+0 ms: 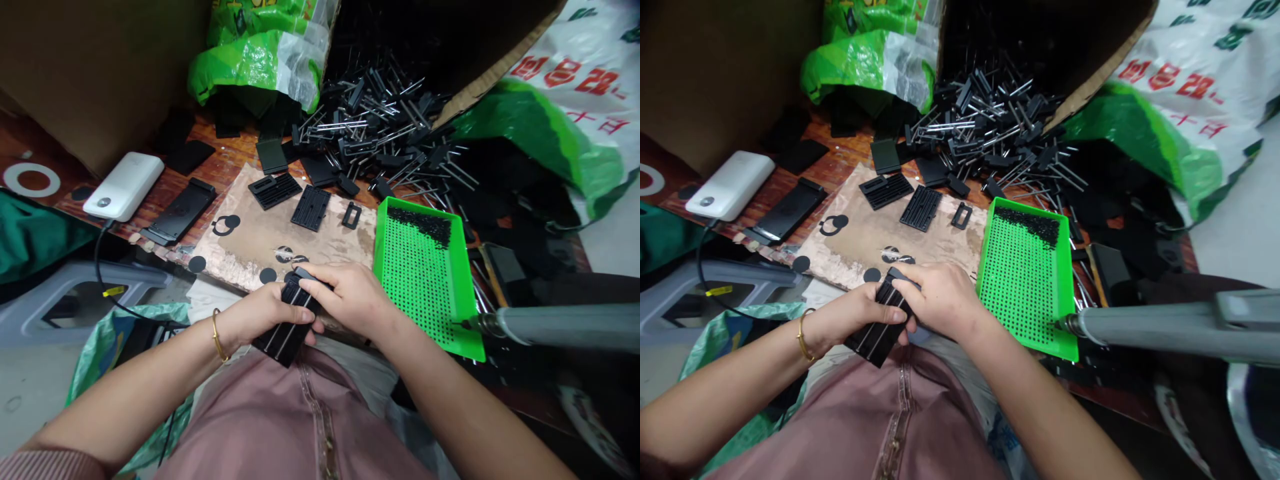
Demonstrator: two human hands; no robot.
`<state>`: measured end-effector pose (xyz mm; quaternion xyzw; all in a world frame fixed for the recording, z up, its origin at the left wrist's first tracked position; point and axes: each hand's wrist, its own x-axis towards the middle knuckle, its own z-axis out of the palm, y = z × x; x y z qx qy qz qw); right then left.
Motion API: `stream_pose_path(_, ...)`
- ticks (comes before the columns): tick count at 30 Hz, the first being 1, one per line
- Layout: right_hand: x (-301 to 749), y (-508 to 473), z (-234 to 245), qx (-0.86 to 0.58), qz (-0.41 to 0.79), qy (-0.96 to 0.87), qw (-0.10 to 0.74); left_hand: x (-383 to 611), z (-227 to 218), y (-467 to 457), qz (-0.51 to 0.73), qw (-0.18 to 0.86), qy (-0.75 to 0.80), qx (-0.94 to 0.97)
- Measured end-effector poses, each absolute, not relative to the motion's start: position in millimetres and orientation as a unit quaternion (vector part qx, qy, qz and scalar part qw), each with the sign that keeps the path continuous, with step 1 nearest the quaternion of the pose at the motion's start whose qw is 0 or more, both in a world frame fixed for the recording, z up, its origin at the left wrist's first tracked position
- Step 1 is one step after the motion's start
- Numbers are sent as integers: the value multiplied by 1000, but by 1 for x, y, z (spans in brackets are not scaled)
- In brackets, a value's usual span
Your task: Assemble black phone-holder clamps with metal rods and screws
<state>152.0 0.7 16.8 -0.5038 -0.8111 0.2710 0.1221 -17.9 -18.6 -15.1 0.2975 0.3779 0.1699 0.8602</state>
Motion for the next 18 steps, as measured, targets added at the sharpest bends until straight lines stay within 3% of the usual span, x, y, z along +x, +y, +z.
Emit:
stream_pose_path(11, 161, 0, 0, -466, 421, -751, 205, -19, -15, -21, 196, 887, 349, 231)
stream_pose_path(18, 160, 1, -3, -464, 411, -757, 207, -20, -15, -21, 207, 889, 346, 214)
